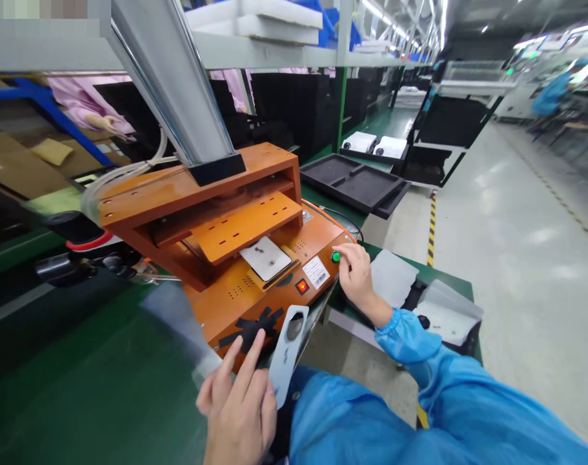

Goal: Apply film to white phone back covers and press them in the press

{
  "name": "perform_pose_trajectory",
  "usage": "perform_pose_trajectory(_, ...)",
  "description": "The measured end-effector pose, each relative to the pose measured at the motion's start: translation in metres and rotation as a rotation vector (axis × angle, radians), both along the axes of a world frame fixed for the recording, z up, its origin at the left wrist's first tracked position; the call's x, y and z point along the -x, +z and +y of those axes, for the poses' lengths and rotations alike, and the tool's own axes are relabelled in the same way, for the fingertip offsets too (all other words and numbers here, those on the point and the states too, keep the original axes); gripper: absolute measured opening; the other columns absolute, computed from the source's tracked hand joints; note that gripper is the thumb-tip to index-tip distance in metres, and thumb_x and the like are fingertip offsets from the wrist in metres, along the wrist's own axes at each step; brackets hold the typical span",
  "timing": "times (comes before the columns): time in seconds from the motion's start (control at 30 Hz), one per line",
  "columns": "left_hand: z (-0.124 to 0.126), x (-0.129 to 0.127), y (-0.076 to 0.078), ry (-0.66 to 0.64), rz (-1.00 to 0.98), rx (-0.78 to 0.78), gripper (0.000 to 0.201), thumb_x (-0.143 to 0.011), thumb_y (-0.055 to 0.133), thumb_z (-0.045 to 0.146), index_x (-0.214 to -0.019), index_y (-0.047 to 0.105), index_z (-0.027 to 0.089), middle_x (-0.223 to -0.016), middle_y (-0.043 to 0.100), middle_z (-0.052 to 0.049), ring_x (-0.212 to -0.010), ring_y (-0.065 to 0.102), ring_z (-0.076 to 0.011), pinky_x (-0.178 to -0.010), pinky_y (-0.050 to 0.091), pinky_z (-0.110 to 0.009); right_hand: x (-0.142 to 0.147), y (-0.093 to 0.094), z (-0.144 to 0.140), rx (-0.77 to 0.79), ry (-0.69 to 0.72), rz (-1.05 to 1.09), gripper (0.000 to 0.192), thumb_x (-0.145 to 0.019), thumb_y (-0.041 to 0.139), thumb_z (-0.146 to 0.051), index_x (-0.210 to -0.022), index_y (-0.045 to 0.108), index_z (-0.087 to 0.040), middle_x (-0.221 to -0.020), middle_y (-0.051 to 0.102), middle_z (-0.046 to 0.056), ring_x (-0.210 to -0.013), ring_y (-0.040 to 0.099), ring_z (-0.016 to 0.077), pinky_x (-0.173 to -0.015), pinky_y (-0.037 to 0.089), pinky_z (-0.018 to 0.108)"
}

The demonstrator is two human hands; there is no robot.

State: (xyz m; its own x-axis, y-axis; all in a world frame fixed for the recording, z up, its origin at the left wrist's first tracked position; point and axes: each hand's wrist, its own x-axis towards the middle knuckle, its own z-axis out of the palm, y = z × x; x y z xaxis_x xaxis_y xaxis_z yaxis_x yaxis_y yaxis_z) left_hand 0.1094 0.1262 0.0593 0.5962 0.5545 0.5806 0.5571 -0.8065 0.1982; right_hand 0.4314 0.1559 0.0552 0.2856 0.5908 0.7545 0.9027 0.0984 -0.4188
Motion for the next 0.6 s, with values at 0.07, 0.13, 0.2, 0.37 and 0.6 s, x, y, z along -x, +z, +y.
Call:
perform_pose_trajectory(0.07,0.004,0.0,-0.005,0.006,-0.022,0.033,0.01,-0.086,0.053,0.019,-0.078,0.058,0.022,-0.147,0.059,-0.008,-0.142,0.043,-0.033,-0.103,0.028,-0.047,-0.014,-0.019,-0.015,0.023,-0.06,-0.042,0.037,-0.095,0.044,-0.014,-0.123,0.067,-0.022,-0.114,0.066,0.011,-0.108,0.061,0.0249,-0.096,0.049,0.045)
perform_pose_trajectory(0.13,0.006,-0.001,-0.009,0.031,-0.054,0.105,0.013,-0.089,0.052,0.019,-0.078,0.057,0.022,-0.148,0.059,-0.005,-0.142,0.044,-0.0308,-0.105,0.027,-0.047,-0.023,-0.033,-0.022,0.08,-0.056,-0.123,0.044,-0.093,0.044,-0.01,-0.128,0.067,-0.024,-0.117,0.066,0.01,-0.107,0.061,0.0245,-0.094,0.048,0.045)
perform_pose_trajectory(0.2,0.007,-0.003,-0.011,0.059,-0.057,0.148,0.016,-0.091,0.05,0.018,-0.077,0.057,0.021,-0.148,0.059,-0.004,-0.142,0.045,-0.0295,-0.106,0.025,-0.047,-0.029,-0.039,-0.021,0.12,-0.051,-0.185,0.051,-0.09,0.043,-0.006,-0.133,0.065,-0.025,-0.117,0.066,0.01,-0.107,0.06,0.0246,-0.092,0.048,0.044)
perform_pose_trajectory(0.37,0.005,-0.001,-0.006,0.051,-0.018,0.091,0.016,-0.091,0.05,0.016,-0.076,0.056,0.021,-0.145,0.061,-0.005,-0.138,0.049,-0.0296,-0.1,0.03,-0.045,-0.038,-0.029,-0.015,0.13,-0.01,-0.218,0.048,-0.09,0.046,-0.006,-0.129,0.066,-0.027,-0.116,0.065,0.01,-0.107,0.06,0.0255,-0.093,0.047,0.047)
perform_pose_trajectory(0.6,-0.039,-0.001,-0.016,0.007,-0.235,0.197,0.016,-0.091,0.047,0.014,-0.092,0.061,0.022,-0.087,0.069,-0.006,-0.1,0.06,-0.0269,-0.091,0.036,-0.044,0.03,-0.025,-0.114,0.59,0.712,0.174,0.055,-0.083,0.078,-0.04,-0.131,0.06,-0.021,-0.109,0.071,0.007,-0.092,0.068,0.0182,-0.079,0.058,0.028)
